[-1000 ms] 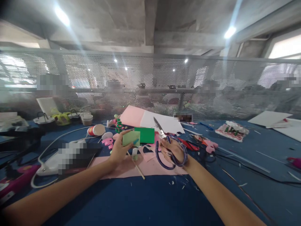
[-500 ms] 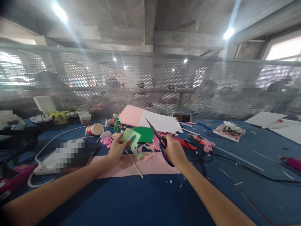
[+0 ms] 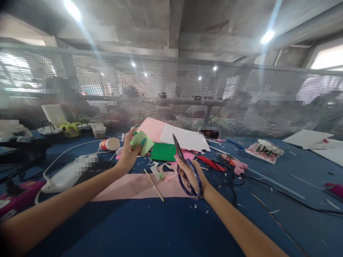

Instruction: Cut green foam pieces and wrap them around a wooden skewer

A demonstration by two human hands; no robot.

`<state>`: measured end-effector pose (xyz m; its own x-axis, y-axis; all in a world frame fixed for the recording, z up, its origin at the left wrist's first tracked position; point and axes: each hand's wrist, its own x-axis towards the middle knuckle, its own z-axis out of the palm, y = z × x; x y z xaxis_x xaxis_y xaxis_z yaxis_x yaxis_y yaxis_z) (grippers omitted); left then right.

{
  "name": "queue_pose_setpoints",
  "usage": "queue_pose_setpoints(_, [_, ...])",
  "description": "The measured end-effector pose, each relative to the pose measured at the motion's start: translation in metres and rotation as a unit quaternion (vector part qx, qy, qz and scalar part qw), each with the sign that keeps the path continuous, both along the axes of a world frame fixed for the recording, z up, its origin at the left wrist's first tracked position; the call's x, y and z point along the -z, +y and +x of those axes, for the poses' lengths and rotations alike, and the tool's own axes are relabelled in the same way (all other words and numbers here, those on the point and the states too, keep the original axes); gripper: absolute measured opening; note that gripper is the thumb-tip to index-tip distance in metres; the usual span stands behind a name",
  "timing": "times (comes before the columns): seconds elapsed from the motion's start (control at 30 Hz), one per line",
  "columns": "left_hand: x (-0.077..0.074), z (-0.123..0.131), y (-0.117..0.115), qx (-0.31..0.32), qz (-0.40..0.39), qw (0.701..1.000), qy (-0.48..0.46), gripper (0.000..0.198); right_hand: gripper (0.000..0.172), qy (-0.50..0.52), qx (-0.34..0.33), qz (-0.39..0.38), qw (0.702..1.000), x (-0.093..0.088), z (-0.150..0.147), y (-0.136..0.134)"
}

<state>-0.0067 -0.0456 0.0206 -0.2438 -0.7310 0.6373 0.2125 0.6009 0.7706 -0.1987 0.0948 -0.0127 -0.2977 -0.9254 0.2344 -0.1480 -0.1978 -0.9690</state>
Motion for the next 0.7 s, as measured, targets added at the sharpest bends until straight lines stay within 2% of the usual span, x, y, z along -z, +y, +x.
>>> queue_pose_setpoints(0.07, [-0.01, 0.004, 0.0, 0.027, 0.041, 0.999, 0.004, 0.067, 0.048, 0.016, 0.005, -0.017, 1.0, 0.001, 0.007, 0.002])
queue_pose_setpoints(0.17, [-0.018, 0.007, 0.003, 0.04, 0.062, 0.997, 0.014, 0.064, 0.044, 0.045, 0.022, -0.047, 0.998, 0.002, 0.015, 0.005])
queue_pose_setpoints(0.3, [-0.021, 0.003, 0.011, 0.047, 0.093, 0.994, -0.009, 0.04, 0.038, 0.051, 0.048, -0.08, 0.994, 0.005, 0.017, 0.003])
queue_pose_setpoints(0.4, [-0.024, -0.001, 0.019, 0.046, 0.122, 0.991, -0.014, 0.032, 0.039, 0.019, 0.021, -0.075, 0.997, 0.008, 0.017, 0.003])
queue_pose_setpoints(0.57, [-0.031, -0.002, 0.028, 0.057, 0.124, 0.99, -0.017, 0.034, 0.045, -0.055, -0.07, -0.01, 0.996, 0.004, 0.022, 0.005])
queue_pose_setpoints(0.7, [-0.033, 0.0, 0.027, 0.068, 0.119, 0.99, -0.025, 0.039, 0.046, -0.084, -0.104, -0.002, 0.991, 0.002, 0.023, 0.004])
